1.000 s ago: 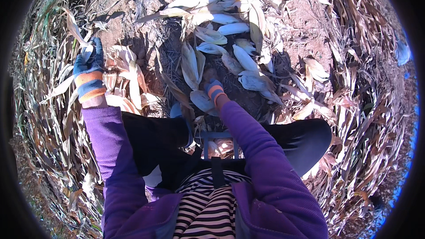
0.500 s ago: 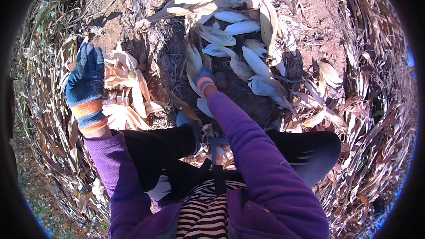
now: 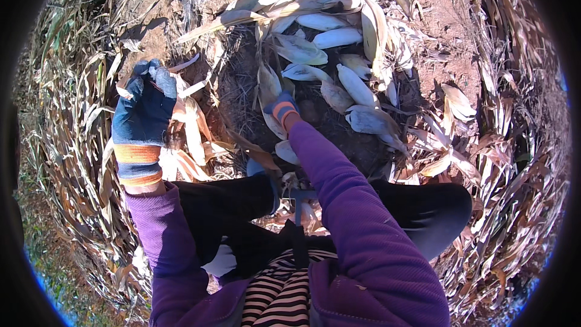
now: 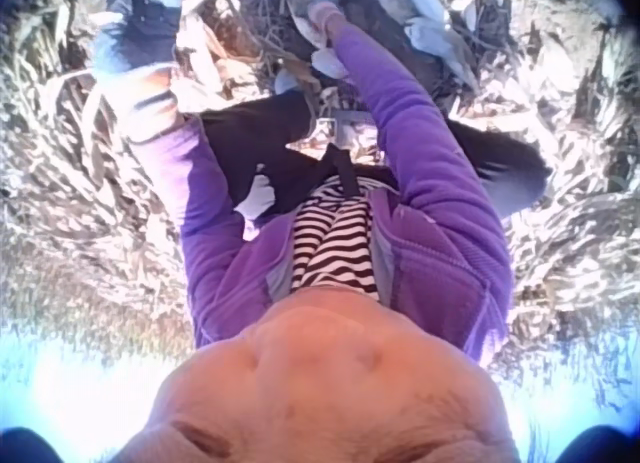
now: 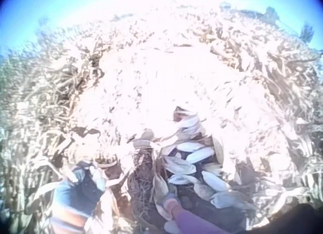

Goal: The person sits on the ground in a cornfield and repeatedly shucks corn cobs by hand, removing husks and silk. Shucked cobs are placed on the ground nearby while husks accumulate around the person.

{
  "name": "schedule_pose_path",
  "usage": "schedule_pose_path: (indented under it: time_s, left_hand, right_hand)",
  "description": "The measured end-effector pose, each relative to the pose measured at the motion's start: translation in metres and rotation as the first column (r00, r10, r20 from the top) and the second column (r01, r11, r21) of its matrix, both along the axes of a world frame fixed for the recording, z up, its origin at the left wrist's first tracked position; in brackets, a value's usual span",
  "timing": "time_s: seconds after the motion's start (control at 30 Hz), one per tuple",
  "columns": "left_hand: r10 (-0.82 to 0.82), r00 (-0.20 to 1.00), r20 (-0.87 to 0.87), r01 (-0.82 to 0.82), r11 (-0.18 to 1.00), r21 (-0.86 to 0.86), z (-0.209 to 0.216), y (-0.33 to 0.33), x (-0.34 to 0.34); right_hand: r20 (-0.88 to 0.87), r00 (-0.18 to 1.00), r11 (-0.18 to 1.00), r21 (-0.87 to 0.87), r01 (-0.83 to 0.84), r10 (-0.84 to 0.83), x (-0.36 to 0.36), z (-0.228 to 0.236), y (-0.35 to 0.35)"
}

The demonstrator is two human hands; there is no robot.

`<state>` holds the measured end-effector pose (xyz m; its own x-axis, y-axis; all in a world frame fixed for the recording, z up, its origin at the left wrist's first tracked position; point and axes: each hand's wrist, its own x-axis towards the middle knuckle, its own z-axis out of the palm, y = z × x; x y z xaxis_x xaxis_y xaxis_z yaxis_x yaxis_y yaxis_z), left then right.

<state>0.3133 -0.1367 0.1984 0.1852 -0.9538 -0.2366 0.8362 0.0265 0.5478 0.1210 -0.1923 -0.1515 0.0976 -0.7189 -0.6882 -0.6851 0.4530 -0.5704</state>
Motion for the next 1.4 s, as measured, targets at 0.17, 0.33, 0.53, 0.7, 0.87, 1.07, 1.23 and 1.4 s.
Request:
schedule_pose_path:
  time_s: [0.17, 0.33, 0.53, 0.7, 0.87, 1.07, 1.23, 1.4]
  left_hand:
    - [0.015, 0.990, 0.138, -0.028, 0.995, 0.092, -0.004, -0.006, -0.022]
    - [-0.024, 0.908, 0.417, -0.052, 0.984, 0.169, -0.022, -0.015, -0.064]
    - [0.004, 0.761, 0.648, -0.097, 0.989, 0.108, -0.052, -0.035, -0.126]
    - [-0.074, 0.666, 0.743, -0.059, 0.987, 0.151, -0.044, -0.033, -0.160]
    - [-0.002, 0.823, 0.568, -0.043, 0.997, 0.065, -0.016, -0.007, -0.188]
    - [-0.027, 0.807, 0.590, 0.089, 0.993, -0.076, -0.014, -0.004, -0.200]
    - [-0.139, 0.822, 0.552, 0.193, 0.980, -0.041, -0.016, 0.003, -0.221]
    - [-0.028, 0.589, 0.808, 0.315, 0.928, -0.197, -0.025, 0.006, -0.223]
  right_hand:
    - [0.151, 0.988, 0.996, -0.073, 0.053, -0.042, -0.040, 0.026, 0.014]
    - [0.237, 0.971, 0.965, -0.253, 0.075, -0.013, -0.065, 0.140, 0.034]
    - [0.204, 0.978, 0.752, -0.652, 0.100, 0.047, -0.085, 0.232, 0.055]
    - [0.000, 0.999, 0.597, -0.801, -0.032, 0.053, -0.114, 0.281, 0.076]
    - [-0.062, 0.994, 0.655, -0.748, -0.109, 0.094, -0.139, 0.286, 0.081]
    - [0.188, 0.974, 0.474, -0.874, 0.109, 0.123, -0.151, 0.309, 0.063]
    - [0.259, 0.950, 0.421, -0.891, 0.167, 0.173, -0.160, 0.331, 0.048]
    - [0.613, 0.783, 0.668, -0.628, 0.400, 0.108, -0.169, 0.326, 0.039]
